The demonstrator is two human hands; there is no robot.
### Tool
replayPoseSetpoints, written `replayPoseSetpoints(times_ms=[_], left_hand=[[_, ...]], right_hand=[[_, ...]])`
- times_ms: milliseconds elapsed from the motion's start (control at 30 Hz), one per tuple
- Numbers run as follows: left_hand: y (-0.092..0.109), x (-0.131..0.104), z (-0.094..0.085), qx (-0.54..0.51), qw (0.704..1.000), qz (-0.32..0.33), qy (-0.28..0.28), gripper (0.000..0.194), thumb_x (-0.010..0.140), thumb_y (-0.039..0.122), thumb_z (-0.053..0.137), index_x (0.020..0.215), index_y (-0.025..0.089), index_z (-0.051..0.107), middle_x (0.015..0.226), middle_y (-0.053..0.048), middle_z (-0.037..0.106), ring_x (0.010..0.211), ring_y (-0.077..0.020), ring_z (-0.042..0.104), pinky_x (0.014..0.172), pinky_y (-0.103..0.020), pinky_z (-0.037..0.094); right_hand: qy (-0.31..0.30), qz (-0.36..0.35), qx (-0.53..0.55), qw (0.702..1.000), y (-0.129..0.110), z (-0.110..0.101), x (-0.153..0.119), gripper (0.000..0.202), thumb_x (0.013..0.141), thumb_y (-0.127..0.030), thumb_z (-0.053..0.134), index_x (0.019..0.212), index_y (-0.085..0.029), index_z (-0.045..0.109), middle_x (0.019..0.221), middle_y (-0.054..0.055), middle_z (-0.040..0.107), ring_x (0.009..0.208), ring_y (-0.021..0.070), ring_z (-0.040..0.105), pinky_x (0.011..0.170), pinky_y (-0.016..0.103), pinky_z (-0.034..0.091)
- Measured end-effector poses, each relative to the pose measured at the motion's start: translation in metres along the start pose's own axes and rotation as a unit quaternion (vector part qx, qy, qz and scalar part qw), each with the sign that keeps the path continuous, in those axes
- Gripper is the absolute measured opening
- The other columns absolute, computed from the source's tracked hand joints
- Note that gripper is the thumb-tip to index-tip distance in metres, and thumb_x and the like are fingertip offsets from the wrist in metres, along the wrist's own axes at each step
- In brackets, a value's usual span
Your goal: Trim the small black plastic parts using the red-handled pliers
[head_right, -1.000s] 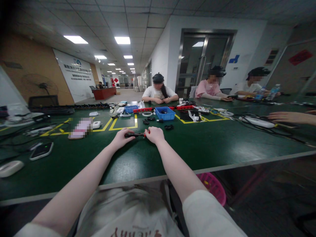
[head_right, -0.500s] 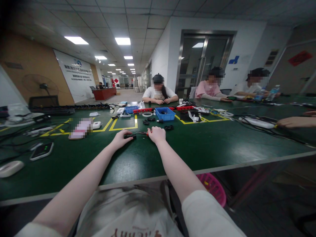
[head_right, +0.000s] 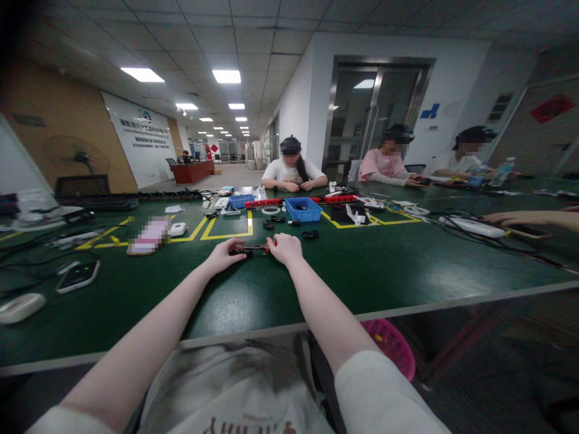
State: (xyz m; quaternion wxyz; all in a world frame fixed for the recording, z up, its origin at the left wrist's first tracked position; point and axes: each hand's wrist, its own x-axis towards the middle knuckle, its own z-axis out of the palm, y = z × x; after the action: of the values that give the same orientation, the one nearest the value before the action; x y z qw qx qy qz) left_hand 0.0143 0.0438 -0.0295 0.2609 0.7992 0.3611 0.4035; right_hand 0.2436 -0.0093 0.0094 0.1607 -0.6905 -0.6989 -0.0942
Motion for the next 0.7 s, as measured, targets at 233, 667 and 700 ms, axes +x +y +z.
replayPoseSetpoints(times_ms=[233, 667, 700], left_hand=[[-0.0009, 0.0006, 0.0009, -0.020, 1.000, -0.007, -0.007, 0.050, 0.070, 0.025, 0.080, 0.117, 0.016, 0.065, 0.088, -0.003, 0.070, 0.082, -0.0190, 0.066, 0.084, -0.035, 0.054], [-0.0008, -0.0002, -0.0003, -0.014, 1.000, -0.007, -0.018, 0.046, 0.073, 0.026, 0.079, 0.116, 0.015, 0.067, 0.091, -0.006, 0.071, 0.086, -0.0213, 0.067, 0.087, -0.038, 0.055], [-0.0007, -0.0003, -0.0005, -0.012, 1.000, -0.006, -0.018, 0.045, 0.073, 0.026, 0.079, 0.115, 0.015, 0.068, 0.093, -0.006, 0.071, 0.087, -0.0217, 0.067, 0.088, -0.038, 0.055]], right_hand=[[0.001, -0.017, 0.001, 1.000, -0.0021, -0.0015, -0.0007, 0.032, 0.097, -0.045, 0.056, 0.109, -0.017, 0.065, 0.111, 0.007, 0.067, 0.099, 0.0201, 0.064, 0.090, 0.044, 0.052], [0.003, -0.032, -0.004, 0.999, -0.0038, -0.0020, -0.0011, 0.031, 0.097, -0.044, 0.057, 0.108, -0.017, 0.065, 0.111, 0.007, 0.067, 0.100, 0.0203, 0.064, 0.091, 0.044, 0.052], [0.000, -0.034, -0.004, 0.999, -0.0045, -0.0021, -0.0012, 0.031, 0.097, -0.044, 0.057, 0.109, -0.017, 0.065, 0.112, 0.007, 0.067, 0.100, 0.0203, 0.064, 0.091, 0.044, 0.052]])
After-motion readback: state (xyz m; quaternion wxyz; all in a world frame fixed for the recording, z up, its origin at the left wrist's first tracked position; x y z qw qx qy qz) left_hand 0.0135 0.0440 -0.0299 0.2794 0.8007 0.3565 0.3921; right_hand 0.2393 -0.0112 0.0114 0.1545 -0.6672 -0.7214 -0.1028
